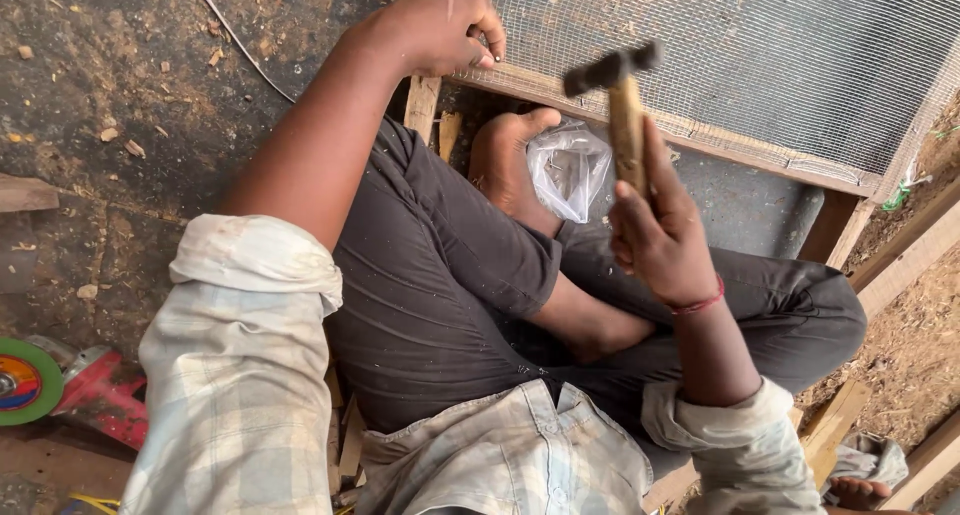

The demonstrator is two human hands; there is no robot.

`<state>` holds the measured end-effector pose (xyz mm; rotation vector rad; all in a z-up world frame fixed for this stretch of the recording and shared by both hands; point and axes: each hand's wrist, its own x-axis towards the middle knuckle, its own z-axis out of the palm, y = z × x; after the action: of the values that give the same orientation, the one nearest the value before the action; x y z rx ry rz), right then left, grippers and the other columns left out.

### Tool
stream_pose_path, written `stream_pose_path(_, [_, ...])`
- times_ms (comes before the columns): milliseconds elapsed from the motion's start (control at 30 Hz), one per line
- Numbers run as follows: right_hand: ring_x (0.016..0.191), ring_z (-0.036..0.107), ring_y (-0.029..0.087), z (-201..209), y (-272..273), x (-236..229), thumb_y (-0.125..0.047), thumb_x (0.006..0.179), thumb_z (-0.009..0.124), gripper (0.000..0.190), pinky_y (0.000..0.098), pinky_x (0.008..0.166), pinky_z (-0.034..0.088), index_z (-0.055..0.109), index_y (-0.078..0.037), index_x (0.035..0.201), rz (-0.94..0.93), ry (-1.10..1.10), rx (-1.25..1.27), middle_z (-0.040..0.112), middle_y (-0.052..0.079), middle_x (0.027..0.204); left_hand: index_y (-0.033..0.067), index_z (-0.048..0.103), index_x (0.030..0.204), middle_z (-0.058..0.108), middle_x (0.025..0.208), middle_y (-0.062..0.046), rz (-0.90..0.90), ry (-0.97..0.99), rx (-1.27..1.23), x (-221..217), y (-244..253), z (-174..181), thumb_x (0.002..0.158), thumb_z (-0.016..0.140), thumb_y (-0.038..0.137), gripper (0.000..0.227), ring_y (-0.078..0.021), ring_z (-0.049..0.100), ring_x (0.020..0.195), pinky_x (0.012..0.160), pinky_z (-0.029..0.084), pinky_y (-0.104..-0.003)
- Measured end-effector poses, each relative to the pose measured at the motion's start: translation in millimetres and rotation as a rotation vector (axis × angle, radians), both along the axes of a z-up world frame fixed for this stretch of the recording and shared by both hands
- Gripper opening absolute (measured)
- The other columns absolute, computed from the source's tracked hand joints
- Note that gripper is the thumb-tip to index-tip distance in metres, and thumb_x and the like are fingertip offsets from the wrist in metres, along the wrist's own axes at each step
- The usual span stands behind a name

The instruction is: Fixing a wire mesh screen onto a wooden frame using a hammer and nails.

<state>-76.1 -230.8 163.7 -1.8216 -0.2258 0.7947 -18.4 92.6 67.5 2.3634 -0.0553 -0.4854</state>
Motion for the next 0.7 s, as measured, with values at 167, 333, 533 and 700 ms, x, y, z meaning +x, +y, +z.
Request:
stream_pose_path(167, [0.075, 0.058, 0.013, 8, 45, 4, -0.008, 0.113, 0.058, 0.066, 0.0306, 0.066, 0.053, 0.027, -0.017, 0.170, 0.179, -0.426, -0.113, 0.072, 0.009, 0.112, 0.0215, 0.082, 0.104, 0.075, 0.098, -0.010, -0.034, -0.192, -0.038, 9, 5, -53, 0.088, 0.080, 0.026, 0.017, -0.0257, 0.072, 0.074, 0.053, 0.058, -0.043])
stream_pose_path(333, [0.074, 0.068, 0.009, 12, 63, 6, -0.013, 0.109, 0.058, 0.067, 0.0292, 0.069, 0.056, 0.025, -0.017, 0.168, 0.187, -0.358, -0.265, 0.075, 0.008, 0.103, 0.0266, 0.081, 0.109, 0.071, 0.097, -0.012, 0.022, -0.006, 0.021, 6, 3, -11, 0.086, 0.072, 0.001, 0.035, -0.0229, 0.069, 0.065, 0.050, 0.055, -0.042])
stream_pose_path(533, [0.052, 0.045, 0.007, 10, 58, 4, -0.011, 0.108, 0.053, 0.070, 0.0278, 0.044, 0.040, 0.023, -0.022, 0.170, 0.079, 0.049, -0.070, 0.051, 0.003, 0.073, 0.0298, 0.081, 0.111, 0.072, 0.075, -0.013, 0.022, 0.001, 0.012, 3, 3, -10, 0.084, 0.062, -0.010, 0.052, -0.0200, 0.065, 0.057, 0.047, 0.050, -0.041])
stream_pose_path(700, [0.063, 0.051, 0.005, 6, 53, -5, -0.010, 0.116, 0.050, 0.064, 0.0247, 0.054, 0.045, 0.019, -0.018, 0.172, 0.064, -0.338, -0.026, 0.059, 0.001, 0.084, 0.0279, 0.081, 0.110, 0.072, 0.074, -0.014, 0.022, 0.035, 0.015, -1, 5, 1, 0.085, 0.059, -0.010, 0.050, -0.0172, 0.062, 0.053, 0.045, 0.049, -0.038])
